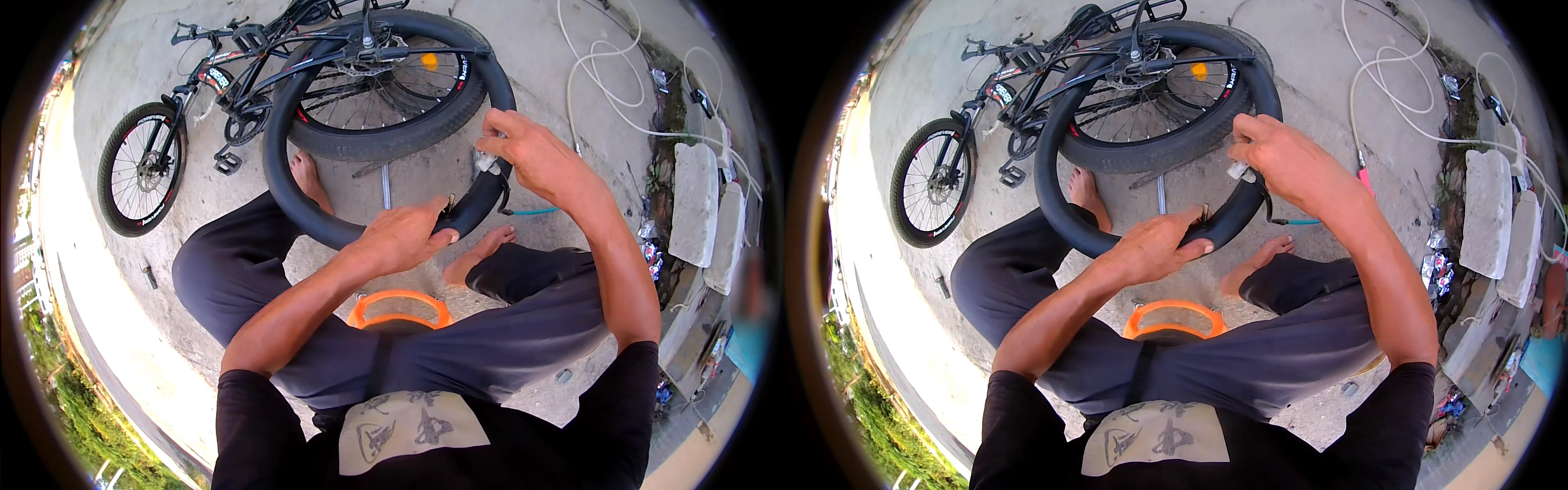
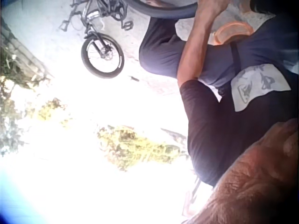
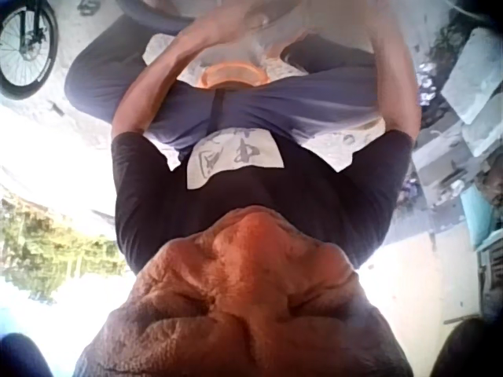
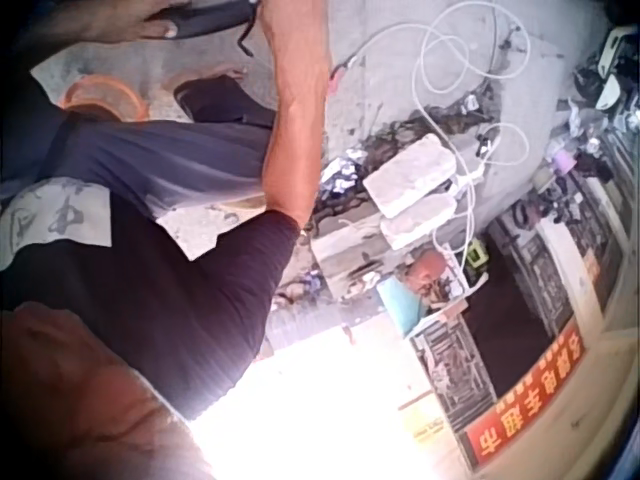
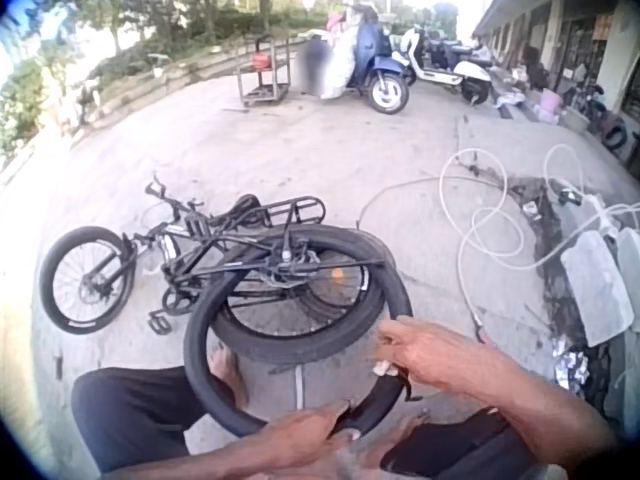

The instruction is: The person uses a tire lever to pry the tire off a bicycle wheel, removes the inner tube, and then uses a hand pump to inflate the inner tube while holding it.

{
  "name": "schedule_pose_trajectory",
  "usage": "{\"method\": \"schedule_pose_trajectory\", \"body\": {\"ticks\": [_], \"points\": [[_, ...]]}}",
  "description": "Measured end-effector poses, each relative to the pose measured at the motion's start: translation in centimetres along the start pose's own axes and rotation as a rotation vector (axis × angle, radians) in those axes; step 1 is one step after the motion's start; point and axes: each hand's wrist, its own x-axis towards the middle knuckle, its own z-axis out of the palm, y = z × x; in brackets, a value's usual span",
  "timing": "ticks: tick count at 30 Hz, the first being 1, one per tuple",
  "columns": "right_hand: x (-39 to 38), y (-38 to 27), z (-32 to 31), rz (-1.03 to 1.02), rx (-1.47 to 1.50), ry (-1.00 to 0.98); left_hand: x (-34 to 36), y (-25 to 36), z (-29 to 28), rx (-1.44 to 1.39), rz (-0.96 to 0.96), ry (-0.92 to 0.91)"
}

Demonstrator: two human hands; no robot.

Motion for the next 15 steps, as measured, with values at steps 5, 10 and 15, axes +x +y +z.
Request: {"method": "schedule_pose_trajectory", "body": {"ticks": [5,10,15], "points": [[-1.9,2.0,-0.3,0.295,-0.059,-0.119,0.2,-0.6,1.1,-0.130,-0.013,0.082],[-2.4,0.9,-1.5,0.735,-0.065,-0.200,0.1,-1.1,1.0,-0.339,-0.038,0.163],[-3.0,-2.1,1.4,0.923,0.598,-0.228,-0.2,0.3,1.2,-0.218,-0.030,0.236]]}}
